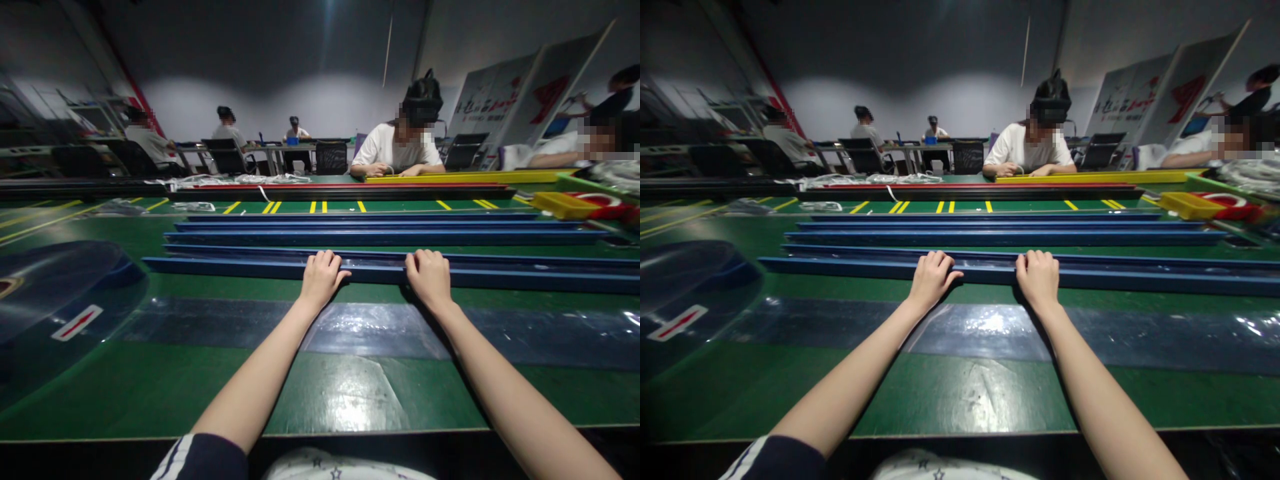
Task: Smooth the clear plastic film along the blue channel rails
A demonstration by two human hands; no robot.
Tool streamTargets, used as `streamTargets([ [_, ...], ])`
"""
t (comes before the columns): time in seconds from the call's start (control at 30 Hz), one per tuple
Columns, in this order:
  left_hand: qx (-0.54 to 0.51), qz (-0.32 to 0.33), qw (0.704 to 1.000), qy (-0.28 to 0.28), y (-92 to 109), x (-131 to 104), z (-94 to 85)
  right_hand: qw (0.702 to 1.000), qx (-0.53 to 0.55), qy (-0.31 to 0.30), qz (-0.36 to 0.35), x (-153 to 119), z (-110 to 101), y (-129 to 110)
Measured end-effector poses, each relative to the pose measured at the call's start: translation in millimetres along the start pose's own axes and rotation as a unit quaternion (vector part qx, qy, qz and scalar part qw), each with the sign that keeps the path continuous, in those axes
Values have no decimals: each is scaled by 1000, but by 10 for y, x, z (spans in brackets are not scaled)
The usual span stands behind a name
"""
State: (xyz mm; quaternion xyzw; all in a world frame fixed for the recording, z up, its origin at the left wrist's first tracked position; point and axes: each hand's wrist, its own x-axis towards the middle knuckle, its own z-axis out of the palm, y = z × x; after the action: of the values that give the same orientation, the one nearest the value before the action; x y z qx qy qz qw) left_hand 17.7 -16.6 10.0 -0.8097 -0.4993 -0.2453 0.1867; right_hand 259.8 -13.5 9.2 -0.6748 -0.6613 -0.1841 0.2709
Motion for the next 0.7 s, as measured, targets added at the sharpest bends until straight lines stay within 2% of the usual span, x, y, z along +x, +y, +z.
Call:
streamTargets([
  [0.3, -9, -7, 1000, 0, -8, 13, 30, 998, 30, 16, -48, -31, 2, -87],
  [0.7, -2, -6, 1000, 2, -11, 19, 48, 998, 33, 10, -50, -39, -9, -104],
])
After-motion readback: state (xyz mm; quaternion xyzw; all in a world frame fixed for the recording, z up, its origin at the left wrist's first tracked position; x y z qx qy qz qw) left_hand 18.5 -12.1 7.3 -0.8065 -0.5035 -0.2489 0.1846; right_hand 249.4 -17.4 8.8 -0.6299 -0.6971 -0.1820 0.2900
